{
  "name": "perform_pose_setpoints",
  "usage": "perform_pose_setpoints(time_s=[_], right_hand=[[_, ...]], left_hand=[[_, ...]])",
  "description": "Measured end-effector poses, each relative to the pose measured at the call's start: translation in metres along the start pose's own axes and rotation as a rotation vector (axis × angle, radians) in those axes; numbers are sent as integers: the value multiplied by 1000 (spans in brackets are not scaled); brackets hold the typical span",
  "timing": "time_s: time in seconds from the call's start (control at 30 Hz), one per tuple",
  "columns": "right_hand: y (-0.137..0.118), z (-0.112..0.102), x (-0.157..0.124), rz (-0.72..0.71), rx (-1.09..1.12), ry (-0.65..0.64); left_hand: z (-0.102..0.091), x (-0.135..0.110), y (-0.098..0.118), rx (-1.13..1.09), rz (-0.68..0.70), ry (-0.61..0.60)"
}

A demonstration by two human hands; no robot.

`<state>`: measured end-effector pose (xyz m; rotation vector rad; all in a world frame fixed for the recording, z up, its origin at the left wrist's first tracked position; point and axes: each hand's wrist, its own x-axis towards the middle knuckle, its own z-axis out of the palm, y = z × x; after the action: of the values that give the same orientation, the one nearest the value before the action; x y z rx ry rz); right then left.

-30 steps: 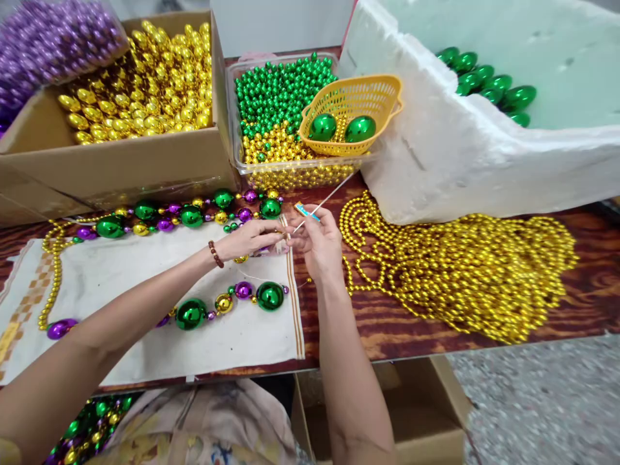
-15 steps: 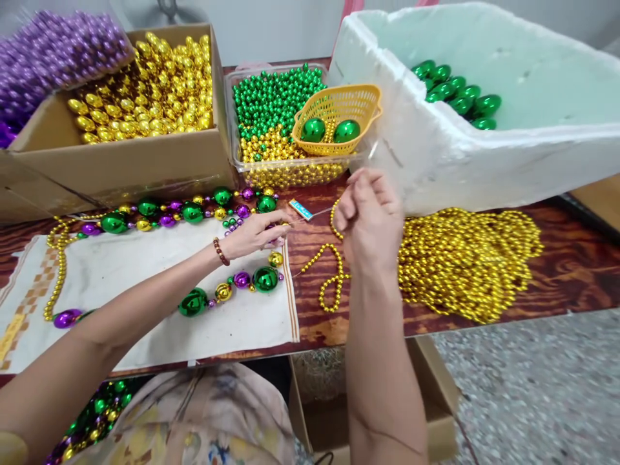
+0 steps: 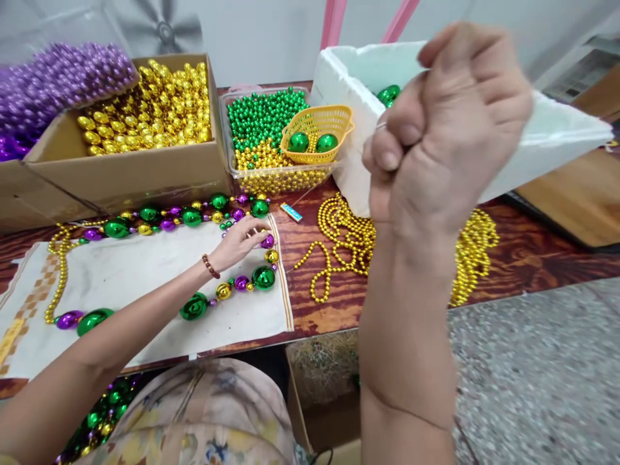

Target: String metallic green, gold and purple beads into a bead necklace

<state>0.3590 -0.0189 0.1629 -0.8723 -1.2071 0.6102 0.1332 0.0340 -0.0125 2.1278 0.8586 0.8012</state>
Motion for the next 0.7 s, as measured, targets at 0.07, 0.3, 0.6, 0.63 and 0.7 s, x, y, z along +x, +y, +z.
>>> perform_pose_setpoints(time_s=[0.07,0.3,0.6,0.63,0.7], right_hand=[[6,17,3,-135,38,131],[33,67,13,-17,56,-44],[51,102,7,238,35,-345],[53,105,6,252,37,-372],[57,112,3,268,47,-404]], left_hand=[[-4,-8,-6,-57,-88,6],[-25,-32,-21,138,-329,-82],[-42,-53,-42,298,-422,-150],[-43,-55,-43,305,-435,-158],[-46,-58,-46,317,-459,-174]])
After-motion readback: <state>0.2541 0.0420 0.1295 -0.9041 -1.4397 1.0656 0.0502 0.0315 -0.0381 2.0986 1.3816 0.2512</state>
